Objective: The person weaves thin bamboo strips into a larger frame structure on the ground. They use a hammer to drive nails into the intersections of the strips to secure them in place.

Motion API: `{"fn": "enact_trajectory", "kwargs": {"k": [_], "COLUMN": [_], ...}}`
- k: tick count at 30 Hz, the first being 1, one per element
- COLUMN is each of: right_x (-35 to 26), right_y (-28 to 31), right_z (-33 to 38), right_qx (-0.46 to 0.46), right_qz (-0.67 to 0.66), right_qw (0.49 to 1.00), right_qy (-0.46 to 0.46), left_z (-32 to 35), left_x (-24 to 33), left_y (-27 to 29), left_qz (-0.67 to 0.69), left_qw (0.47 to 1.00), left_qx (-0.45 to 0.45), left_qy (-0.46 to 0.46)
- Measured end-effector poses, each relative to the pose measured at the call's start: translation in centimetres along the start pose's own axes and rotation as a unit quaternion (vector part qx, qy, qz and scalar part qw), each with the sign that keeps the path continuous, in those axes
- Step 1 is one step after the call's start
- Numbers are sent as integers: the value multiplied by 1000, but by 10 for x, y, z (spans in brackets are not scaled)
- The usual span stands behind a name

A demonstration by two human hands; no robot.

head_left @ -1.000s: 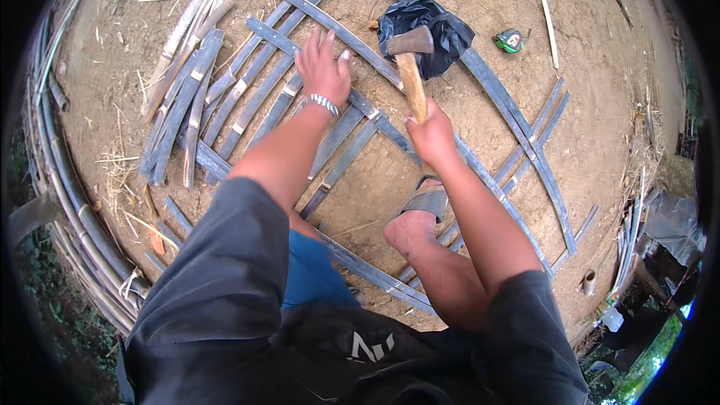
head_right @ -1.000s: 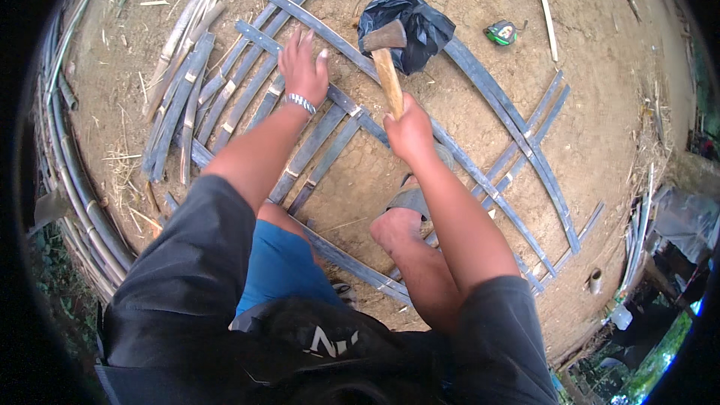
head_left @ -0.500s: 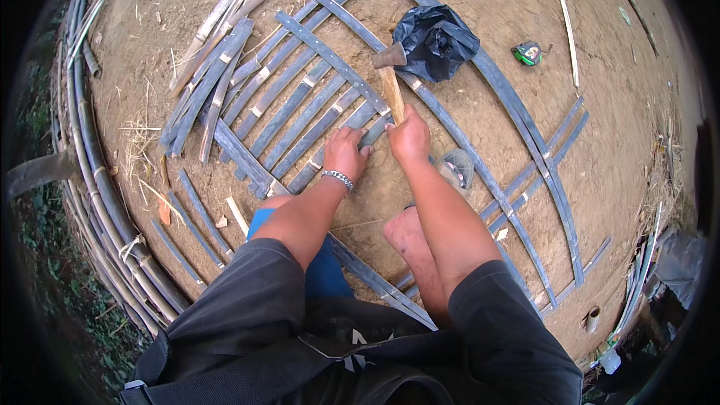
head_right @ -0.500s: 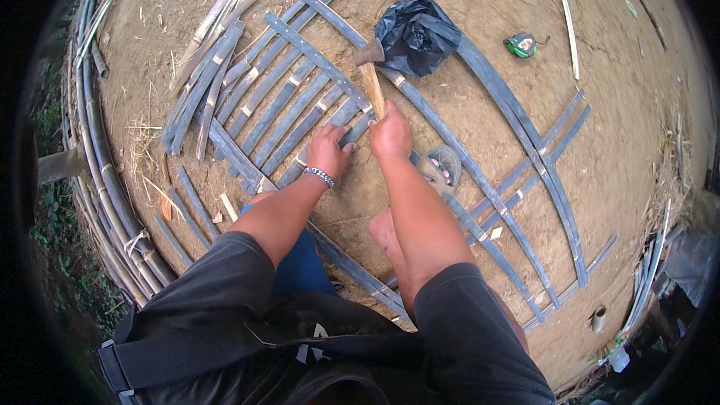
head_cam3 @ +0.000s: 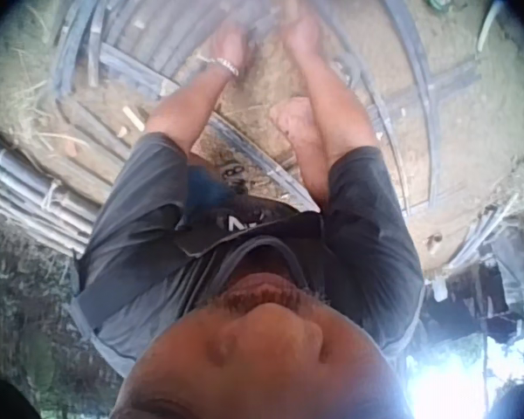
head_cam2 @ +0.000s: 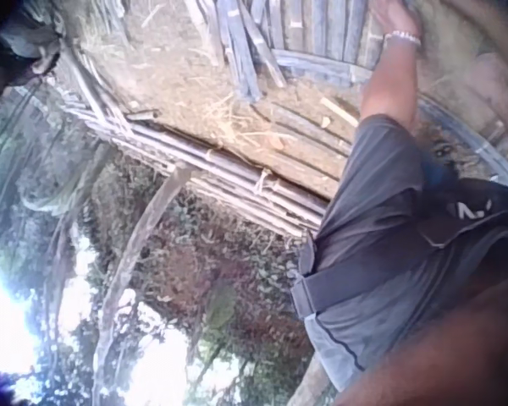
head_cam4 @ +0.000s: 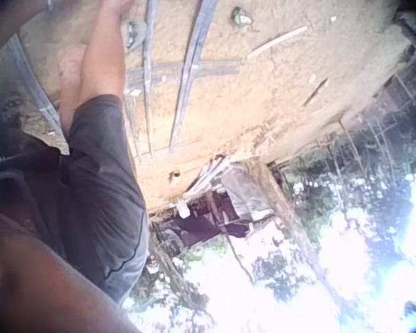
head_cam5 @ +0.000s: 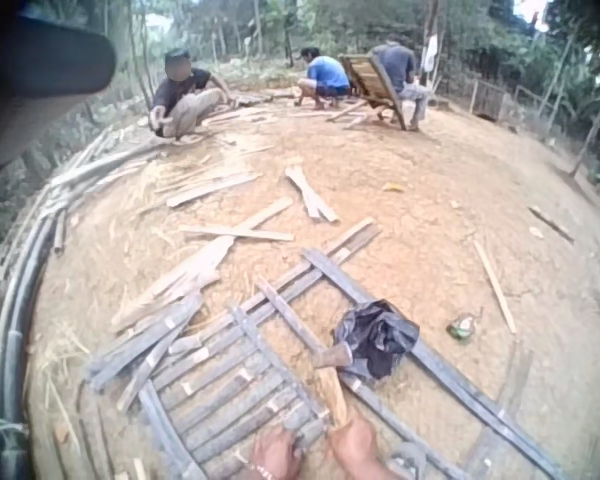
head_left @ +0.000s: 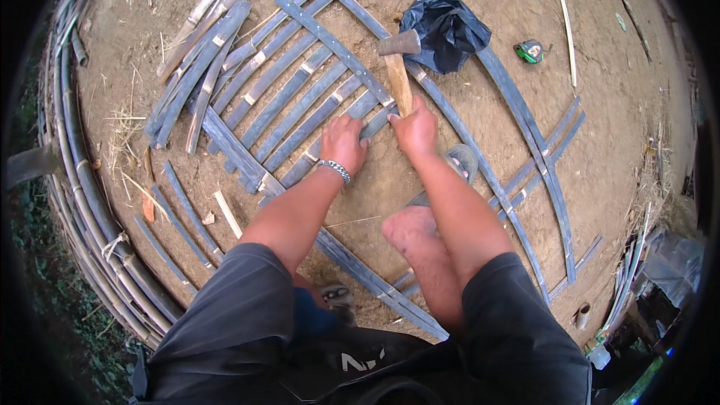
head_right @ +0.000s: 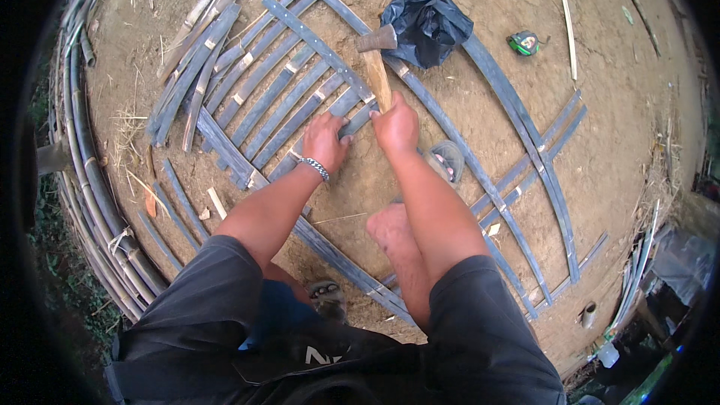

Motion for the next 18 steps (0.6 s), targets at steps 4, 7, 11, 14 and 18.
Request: {"fn": "enact_trajectory", "kwargs": {"k": [4,7,11,14,18], "right_x": [1,-1,2,-2,13], "right_y": [-3,-2,-5,-5,-10], "right_z": [-1,2,0,-2,-8], "right_qx": [10,13,23,12,19], "right_qz": [12,13,24,20,-5], "right_qw": [1000,1000,999,1000,1000], "right_qy": [13,-1,-10,-10,3], "left_z": [6,6,9,11,7], "left_x": [-5,-8,-9,-9,-13], "left_y": [-3,-5,-6,-8,-8], "left_qz": [9,29,35,56,47], "left_qw": [998,997,997,997,994], "left_qx": [43,50,47,52,66], "left_qy": [-40,-42,-42,-33,-67]}}
Point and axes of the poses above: each hand's wrist, its own z-axis away from the middle knuckle, its own y-axis out of the back of the hand, x = y × z, the point moved 2 cm from there along -z, towards the middle knuckle, and after that the axes turned 7 degrees about -x, right-handed, at the moved point
